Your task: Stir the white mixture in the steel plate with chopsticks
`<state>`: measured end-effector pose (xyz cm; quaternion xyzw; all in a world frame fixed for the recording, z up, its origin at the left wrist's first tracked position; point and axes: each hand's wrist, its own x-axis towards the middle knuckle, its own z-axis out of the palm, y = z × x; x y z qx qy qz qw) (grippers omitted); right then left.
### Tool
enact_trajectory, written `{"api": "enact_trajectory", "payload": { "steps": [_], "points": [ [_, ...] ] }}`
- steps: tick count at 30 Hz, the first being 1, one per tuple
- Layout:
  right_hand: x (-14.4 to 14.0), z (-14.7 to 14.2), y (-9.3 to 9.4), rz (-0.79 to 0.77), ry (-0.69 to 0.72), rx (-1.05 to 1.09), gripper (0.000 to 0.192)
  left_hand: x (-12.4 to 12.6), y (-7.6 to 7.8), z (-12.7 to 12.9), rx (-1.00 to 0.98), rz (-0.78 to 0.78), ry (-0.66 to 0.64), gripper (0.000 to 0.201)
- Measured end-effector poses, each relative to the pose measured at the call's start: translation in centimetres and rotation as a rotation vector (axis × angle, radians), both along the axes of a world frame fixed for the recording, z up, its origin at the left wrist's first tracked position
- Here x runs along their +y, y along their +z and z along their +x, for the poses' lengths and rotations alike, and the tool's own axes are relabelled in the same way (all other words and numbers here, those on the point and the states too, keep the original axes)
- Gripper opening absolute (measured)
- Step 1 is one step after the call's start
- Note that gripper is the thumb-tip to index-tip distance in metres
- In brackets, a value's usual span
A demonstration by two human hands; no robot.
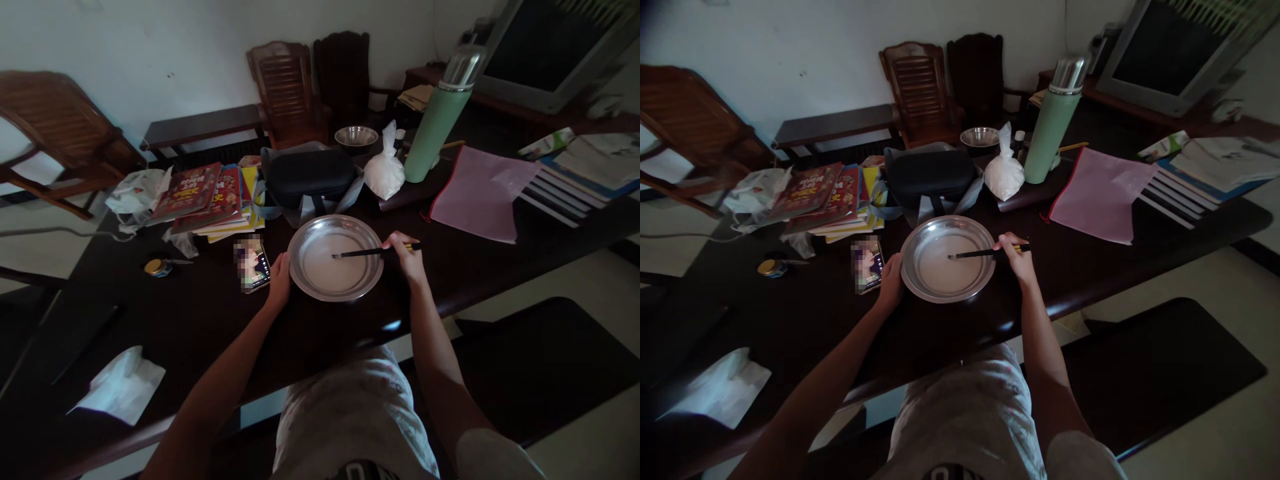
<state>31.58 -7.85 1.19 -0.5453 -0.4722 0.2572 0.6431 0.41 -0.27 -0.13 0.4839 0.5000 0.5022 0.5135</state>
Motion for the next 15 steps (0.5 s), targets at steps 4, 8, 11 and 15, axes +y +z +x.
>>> {"api": "enact_trajectory", "payload": {
  "steps": [4, 8, 11, 15],
  "points": [
    [0.03, -0.02, -0.02, -0.037, 0.103, -0.011, 0.061, -0.04, 0.01, 0.01, 0.004, 0.013, 0.008, 0.060],
    [0.07, -0.05, 0.03, -0.012, 0.041, -0.039, 0.061, 0.03, -0.20, -0.08, 0.002, 0.000, -0.013, 0.062],
    [-0.04, -0.10, 0.13, -0.018, 0.006, 0.004, 0.064, 0.12, -0.33, -0.16, 0.019, 0.017, -0.017, 0.064],
    [-0.10, -0.23, 0.27, -0.053, 0.091, -0.035, 0.060, 0.11, -0.32, -0.15, 0.061, 0.033, -0.015, 0.067]
  ]
}}
